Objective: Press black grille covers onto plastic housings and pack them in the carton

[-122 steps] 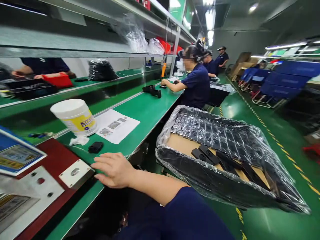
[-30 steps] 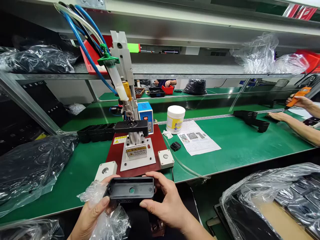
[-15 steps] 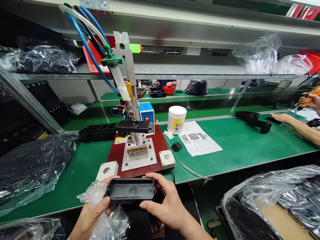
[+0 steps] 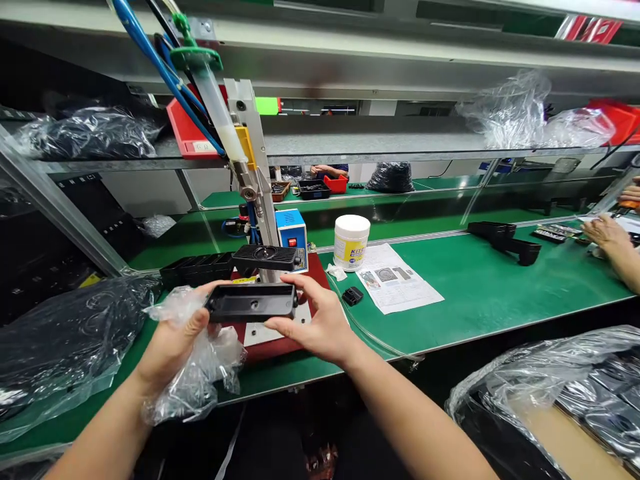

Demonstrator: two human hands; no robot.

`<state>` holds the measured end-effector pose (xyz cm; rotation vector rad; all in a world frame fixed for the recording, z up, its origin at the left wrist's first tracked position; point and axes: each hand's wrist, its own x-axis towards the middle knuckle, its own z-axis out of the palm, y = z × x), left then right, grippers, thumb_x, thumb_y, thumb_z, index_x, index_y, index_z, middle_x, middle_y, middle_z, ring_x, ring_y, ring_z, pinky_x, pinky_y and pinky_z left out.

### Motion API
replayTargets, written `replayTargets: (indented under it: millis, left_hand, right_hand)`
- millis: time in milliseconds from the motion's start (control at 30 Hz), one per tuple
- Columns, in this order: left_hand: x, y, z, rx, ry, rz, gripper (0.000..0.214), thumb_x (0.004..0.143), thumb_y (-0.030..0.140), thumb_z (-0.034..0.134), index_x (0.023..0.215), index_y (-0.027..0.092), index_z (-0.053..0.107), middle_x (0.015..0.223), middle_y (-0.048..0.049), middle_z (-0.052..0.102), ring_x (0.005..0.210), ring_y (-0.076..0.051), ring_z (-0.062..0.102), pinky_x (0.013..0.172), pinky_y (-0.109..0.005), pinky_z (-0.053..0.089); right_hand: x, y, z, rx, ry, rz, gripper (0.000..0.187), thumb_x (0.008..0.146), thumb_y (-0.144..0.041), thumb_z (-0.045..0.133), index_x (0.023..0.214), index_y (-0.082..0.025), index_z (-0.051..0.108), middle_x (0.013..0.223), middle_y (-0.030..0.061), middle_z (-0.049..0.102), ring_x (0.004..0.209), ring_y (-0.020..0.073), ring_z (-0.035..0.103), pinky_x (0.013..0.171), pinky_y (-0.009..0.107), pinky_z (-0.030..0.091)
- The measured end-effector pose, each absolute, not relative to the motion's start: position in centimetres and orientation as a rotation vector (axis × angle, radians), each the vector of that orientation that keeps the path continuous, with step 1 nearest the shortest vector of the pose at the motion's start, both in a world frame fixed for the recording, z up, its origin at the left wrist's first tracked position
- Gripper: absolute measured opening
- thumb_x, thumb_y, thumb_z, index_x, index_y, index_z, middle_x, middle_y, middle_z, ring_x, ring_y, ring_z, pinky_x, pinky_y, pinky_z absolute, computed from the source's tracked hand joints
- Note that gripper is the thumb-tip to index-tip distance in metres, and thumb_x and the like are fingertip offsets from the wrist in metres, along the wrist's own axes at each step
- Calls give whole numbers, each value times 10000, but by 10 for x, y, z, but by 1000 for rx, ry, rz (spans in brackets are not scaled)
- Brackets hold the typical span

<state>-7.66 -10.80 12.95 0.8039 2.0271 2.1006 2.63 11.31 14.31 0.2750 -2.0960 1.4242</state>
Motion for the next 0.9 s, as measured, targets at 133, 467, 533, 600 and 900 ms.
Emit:
replayTargets:
  millis: [133,467,533,600,900]
  left_hand:
    - [-111,-96,156,999,2023,2080,630,783,637,650,1226,190,628,1113,-109,647,949,-261,615,907,-372,481]
    - [-195,-66,195,971,2069,1903,668,607,582,820,1098,149,688,838,-74,689,769,-243,631,701,-336,488]
    - [-199,-62,190,948,2036,1884,638,619,559,821,1087,149,680,853,-76,689,735,-227,629,670,-330,491]
    - [-198,-59,185,912,1942,1908,627,629,544,819,1096,157,661,803,-51,672,665,-198,609,617,-312,480]
    - [-190,-47,162,910,1993,2192,451,743,499,706,1040,160,693,1096,-105,685,1046,-299,613,902,-399,458]
  right_hand:
    - [-2,119,164,296,-2064,1302,556,737,-395,798,1223,-214,597,1176,78,676,1083,231,641,941,362,537]
    - [-63,146,185,219,-2119,1131,502,774,-398,735,1216,-197,608,1228,71,656,1100,222,612,930,371,501]
    - [-65,149,180,208,-2122,1145,492,774,-408,729,1200,-191,616,1207,73,664,1069,220,620,911,368,505]
    - [-65,151,174,180,-2126,1158,484,779,-427,719,1190,-191,617,1150,68,681,998,213,637,876,366,516]
    - [-63,155,169,305,-2165,921,415,903,-426,587,1251,-201,570,1319,111,601,1219,251,552,1022,434,452]
